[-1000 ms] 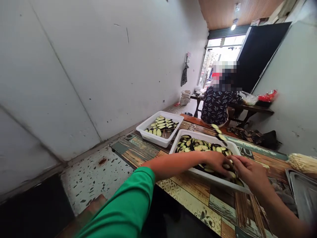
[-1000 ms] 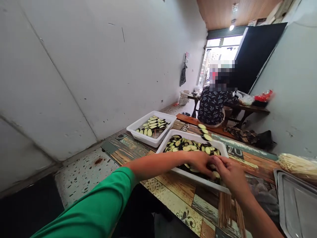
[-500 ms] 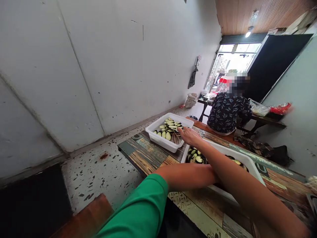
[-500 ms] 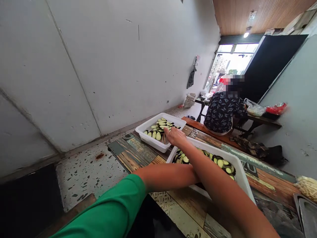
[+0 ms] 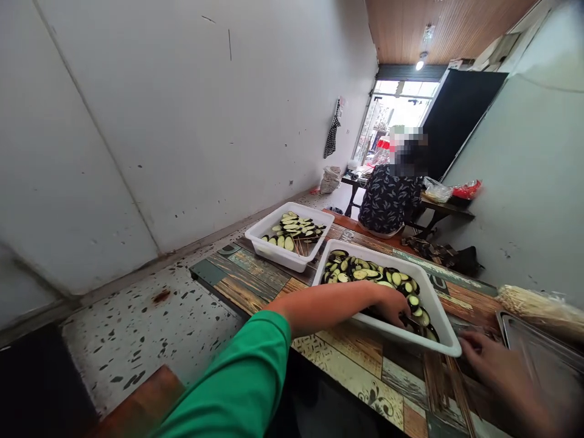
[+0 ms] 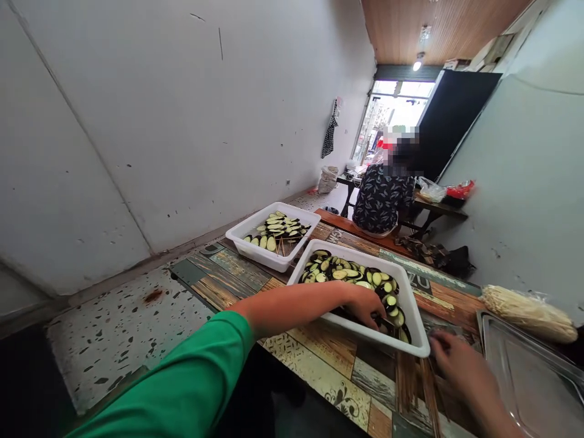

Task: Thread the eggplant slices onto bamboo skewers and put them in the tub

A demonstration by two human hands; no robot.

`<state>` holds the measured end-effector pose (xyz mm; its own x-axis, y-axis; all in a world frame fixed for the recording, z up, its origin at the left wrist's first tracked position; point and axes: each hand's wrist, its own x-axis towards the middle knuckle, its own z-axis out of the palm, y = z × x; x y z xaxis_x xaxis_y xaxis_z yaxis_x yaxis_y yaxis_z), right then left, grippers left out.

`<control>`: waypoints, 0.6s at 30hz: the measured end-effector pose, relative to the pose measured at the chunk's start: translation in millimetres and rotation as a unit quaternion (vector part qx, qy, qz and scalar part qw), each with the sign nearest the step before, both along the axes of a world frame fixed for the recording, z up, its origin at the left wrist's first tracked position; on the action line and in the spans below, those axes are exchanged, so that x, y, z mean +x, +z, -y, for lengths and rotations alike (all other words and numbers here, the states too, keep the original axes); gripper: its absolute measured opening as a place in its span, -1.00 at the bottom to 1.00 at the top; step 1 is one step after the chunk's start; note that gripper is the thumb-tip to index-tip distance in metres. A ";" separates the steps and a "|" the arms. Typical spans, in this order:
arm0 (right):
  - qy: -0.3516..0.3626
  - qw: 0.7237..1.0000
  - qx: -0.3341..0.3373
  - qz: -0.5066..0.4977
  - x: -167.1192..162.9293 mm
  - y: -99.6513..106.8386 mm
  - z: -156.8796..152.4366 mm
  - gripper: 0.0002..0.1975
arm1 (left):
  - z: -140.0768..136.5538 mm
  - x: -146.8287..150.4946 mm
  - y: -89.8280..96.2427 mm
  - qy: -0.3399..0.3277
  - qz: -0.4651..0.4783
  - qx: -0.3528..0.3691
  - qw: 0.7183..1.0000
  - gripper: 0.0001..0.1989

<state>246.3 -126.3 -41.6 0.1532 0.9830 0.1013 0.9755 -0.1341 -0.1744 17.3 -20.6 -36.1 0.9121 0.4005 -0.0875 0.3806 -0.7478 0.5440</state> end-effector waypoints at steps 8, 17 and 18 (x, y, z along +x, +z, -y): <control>-0.004 0.996 -0.059 0.062 -37.1 -37.5 21.1 -0.59 | -0.6 -11.6 3.9 0.048 0.051 0.033 0.997 -0.59; 0.034 0.998 -0.050 0.028 5.9 -15.9 -10.1 -0.63 | -1.8 -12.6 11.3 0.067 0.039 0.084 0.993 -0.83; 0.021 0.999 -0.023 0.016 10.9 -13.1 -13.6 -0.60 | -1.6 -12.7 12.9 0.070 0.034 0.089 0.993 -0.83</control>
